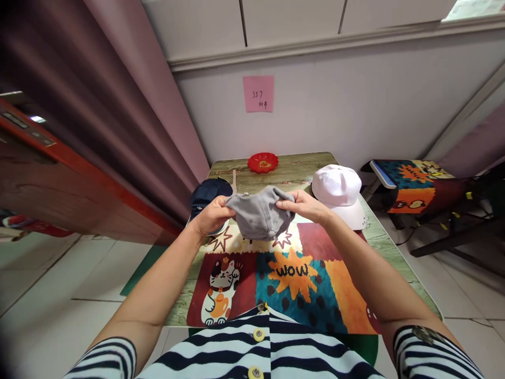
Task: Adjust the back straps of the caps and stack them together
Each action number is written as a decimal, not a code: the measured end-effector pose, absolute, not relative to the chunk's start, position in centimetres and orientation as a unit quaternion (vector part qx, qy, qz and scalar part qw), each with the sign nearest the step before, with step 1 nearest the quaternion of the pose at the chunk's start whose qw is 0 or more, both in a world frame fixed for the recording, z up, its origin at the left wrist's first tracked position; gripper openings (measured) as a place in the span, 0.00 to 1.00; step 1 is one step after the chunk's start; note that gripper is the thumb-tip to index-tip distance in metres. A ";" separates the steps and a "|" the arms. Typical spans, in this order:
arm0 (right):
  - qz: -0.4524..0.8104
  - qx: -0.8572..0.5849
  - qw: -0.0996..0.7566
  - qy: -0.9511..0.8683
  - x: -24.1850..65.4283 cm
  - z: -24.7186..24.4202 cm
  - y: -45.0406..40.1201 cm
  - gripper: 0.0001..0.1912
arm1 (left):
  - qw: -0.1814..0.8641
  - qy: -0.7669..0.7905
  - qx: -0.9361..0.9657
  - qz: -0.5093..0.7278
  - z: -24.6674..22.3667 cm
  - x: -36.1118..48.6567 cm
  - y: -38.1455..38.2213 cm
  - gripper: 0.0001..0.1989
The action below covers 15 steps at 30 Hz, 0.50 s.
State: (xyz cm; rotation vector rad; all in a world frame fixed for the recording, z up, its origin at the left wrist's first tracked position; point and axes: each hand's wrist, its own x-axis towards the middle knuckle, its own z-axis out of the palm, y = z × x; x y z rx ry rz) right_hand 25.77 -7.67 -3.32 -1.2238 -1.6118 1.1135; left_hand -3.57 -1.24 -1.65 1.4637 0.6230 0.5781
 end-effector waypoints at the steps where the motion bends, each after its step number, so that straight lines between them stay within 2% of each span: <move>1: 0.492 -0.470 0.431 -0.592 25.4 -2.8 -7.6 0.22 | 0.697 0.279 0.589 0.300 -1.3 -3.2 -1.4 0.22; 4: 0.621 -0.393 0.505 -0.452 23.8 -2.6 -7.7 0.22 | 0.760 0.260 0.442 0.399 -1.9 -1.9 -2.4 0.32; 8: 0.727 -0.268 0.547 -0.318 21.8 -4.1 -8.7 0.20 | 0.811 0.173 0.316 0.461 -4.4 -0.3 -4.3 0.42; 15: 0.718 -0.141 0.644 -0.222 19.4 -5.2 -10.8 0.27 | 0.840 0.127 0.261 0.458 -5.7 0.7 -5.8 0.44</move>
